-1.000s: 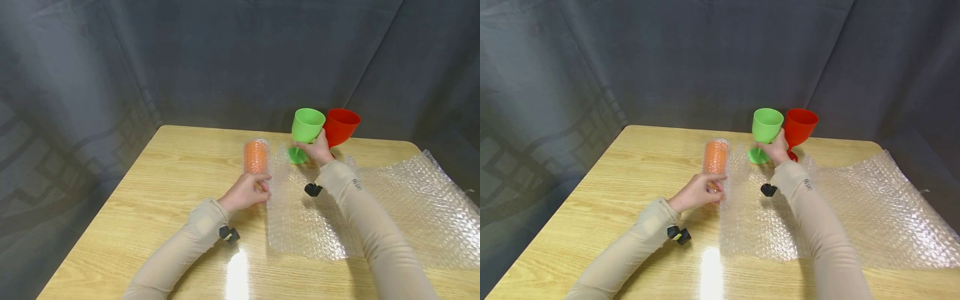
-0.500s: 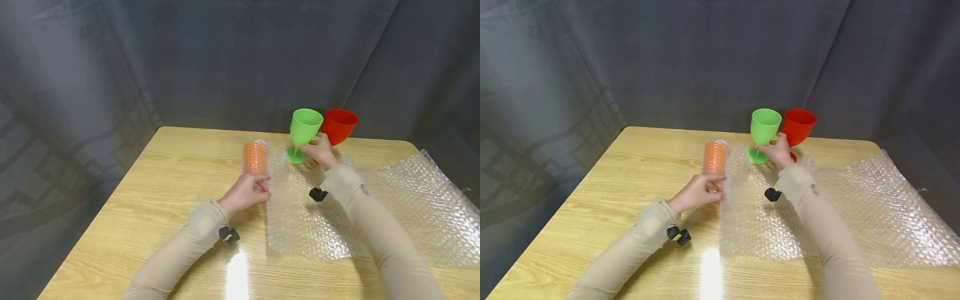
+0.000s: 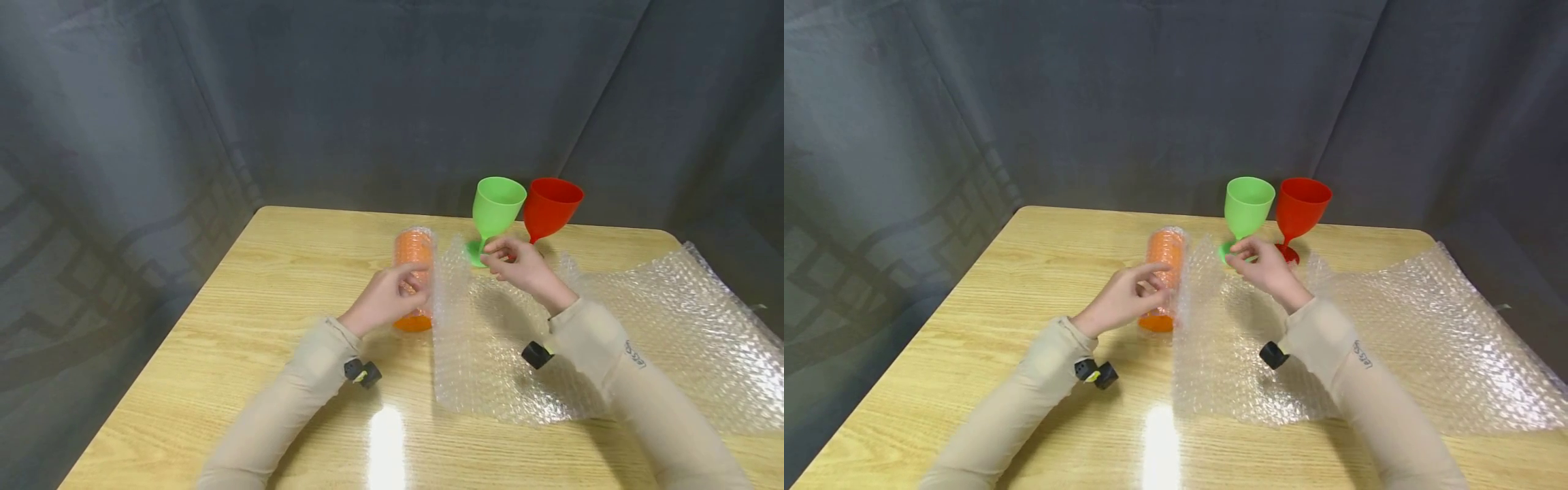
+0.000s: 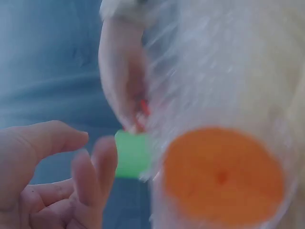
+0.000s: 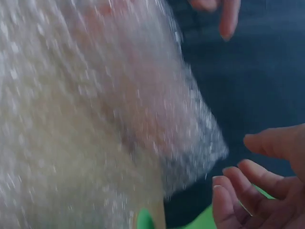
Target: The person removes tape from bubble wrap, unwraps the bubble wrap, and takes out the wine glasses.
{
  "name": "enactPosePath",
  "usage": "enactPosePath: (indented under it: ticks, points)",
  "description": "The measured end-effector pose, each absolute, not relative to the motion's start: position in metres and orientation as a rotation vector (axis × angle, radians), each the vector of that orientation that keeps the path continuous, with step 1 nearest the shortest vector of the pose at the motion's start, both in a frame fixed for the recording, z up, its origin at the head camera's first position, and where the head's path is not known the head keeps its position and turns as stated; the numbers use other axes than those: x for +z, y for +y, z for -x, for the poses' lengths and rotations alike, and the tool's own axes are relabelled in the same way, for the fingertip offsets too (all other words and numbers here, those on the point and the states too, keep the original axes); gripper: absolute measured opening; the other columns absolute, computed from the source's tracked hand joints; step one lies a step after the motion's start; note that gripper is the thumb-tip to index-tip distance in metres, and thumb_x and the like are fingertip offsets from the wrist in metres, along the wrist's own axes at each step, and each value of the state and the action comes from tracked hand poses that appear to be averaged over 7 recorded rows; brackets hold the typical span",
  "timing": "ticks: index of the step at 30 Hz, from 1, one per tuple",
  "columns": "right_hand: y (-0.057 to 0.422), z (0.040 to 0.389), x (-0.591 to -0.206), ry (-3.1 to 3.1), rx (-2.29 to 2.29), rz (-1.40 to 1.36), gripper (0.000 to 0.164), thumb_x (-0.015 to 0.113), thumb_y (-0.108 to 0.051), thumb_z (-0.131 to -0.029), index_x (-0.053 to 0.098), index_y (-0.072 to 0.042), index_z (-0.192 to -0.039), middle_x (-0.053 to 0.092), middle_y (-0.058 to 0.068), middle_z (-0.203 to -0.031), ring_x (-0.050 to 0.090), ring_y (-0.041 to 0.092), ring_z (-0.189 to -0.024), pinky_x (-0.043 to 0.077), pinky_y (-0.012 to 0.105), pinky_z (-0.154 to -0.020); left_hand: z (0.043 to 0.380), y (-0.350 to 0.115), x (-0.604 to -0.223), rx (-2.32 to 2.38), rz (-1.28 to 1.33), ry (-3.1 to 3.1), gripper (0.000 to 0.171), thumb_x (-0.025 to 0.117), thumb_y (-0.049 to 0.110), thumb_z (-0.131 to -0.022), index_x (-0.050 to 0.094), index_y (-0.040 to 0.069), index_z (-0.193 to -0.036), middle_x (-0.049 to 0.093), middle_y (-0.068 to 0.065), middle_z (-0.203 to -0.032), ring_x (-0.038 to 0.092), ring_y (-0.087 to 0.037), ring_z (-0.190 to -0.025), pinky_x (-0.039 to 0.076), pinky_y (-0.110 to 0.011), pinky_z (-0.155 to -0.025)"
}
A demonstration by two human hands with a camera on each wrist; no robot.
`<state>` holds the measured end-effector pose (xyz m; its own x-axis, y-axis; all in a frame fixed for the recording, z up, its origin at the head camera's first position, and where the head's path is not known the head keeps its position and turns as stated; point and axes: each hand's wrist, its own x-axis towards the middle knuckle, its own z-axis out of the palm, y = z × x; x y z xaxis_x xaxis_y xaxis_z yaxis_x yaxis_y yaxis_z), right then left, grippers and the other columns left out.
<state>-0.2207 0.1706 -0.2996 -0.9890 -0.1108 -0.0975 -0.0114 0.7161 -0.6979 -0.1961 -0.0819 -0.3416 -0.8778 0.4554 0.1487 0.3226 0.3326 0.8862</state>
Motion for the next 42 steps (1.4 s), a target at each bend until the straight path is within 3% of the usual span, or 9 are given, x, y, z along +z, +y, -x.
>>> enactPosePath:
  ticks: [8,12,16,21,26,34,42]
  points:
    - [0.143,0.203,-0.305,2.766,-1.096,0.455,0.029,0.060,-0.014,-0.090,0.059,0.002,-0.114,0.063,0.019,-0.112,0.062,0.030,-0.096,0.052,0.030,-0.080,0.211,-0.107,-0.341,1.613,-0.561,2.538,0.049,0.062,0.021,-0.088,0.050,0.003,-0.131,0.059,-0.017,-0.117,0.060,-0.029,-0.101,0.052,-0.036,-0.086]
    - [0.131,0.199,-0.315,2.749,-1.134,0.624,0.026,0.061,-0.009,-0.088,0.061,0.002,-0.113,0.063,0.019,-0.114,0.063,0.029,-0.095,0.052,0.037,-0.084,0.219,-0.106,-0.356,1.548,-0.437,2.488,0.059,0.059,0.033,-0.090,0.041,0.005,-0.137,0.048,-0.019,-0.128,0.052,-0.033,-0.112,0.048,-0.043,-0.093]
    - [0.120,0.196,-0.322,2.724,-1.134,0.705,0.028,0.062,-0.008,-0.088,0.060,0.000,-0.115,0.062,0.018,-0.118,0.062,0.026,-0.092,0.053,0.035,-0.081,0.223,-0.104,-0.371,1.513,-0.329,2.389,0.072,0.055,0.045,-0.090,0.029,0.003,-0.142,0.040,-0.020,-0.135,0.045,-0.034,-0.120,0.045,-0.046,-0.096]
    - [0.116,0.198,-0.329,2.728,-1.103,0.723,0.027,0.061,-0.008,-0.089,0.060,0.001,-0.114,0.062,0.018,-0.117,0.062,0.027,-0.093,0.053,0.039,-0.084,0.226,-0.100,-0.382,1.523,-0.225,2.242,0.085,0.055,0.052,-0.088,0.016,0.005,-0.147,0.039,-0.021,-0.135,0.052,-0.032,-0.114,0.049,-0.042,-0.093]
    - [0.115,0.199,-0.334,2.743,-1.113,0.681,0.026,0.061,-0.008,-0.088,0.059,0.003,-0.112,0.062,0.019,-0.114,0.062,0.029,-0.093,0.053,0.041,-0.085,0.228,-0.099,-0.389,1.603,-0.170,2.080,0.090,0.058,0.049,-0.087,0.008,0.005,-0.148,0.043,-0.021,-0.137,0.058,-0.030,-0.112,0.052,-0.039,-0.091]
    - [0.114,0.202,-0.346,2.713,-1.168,0.656,0.029,0.058,-0.004,-0.089,0.055,0.006,-0.115,0.062,0.025,-0.107,0.062,0.033,-0.093,0.052,0.042,-0.084,0.228,-0.105,-0.398,1.692,-0.099,2.004,0.085,0.059,0.043,-0.088,0.011,0.006,-0.148,0.040,-0.020,-0.144,0.054,-0.031,-0.119,0.050,-0.040,-0.094]
    - [0.114,0.203,-0.365,2.607,-1.178,0.567,0.033,0.049,-0.013,-0.096,0.045,0.005,-0.123,0.056,0.028,-0.112,0.061,0.030,-0.091,0.052,0.034,-0.079,0.222,-0.117,-0.399,1.823,-0.123,1.964,0.075,0.058,0.033,-0.090,0.017,0.004,-0.145,0.047,-0.022,-0.136,0.059,-0.030,-0.110,0.054,-0.036,-0.085]
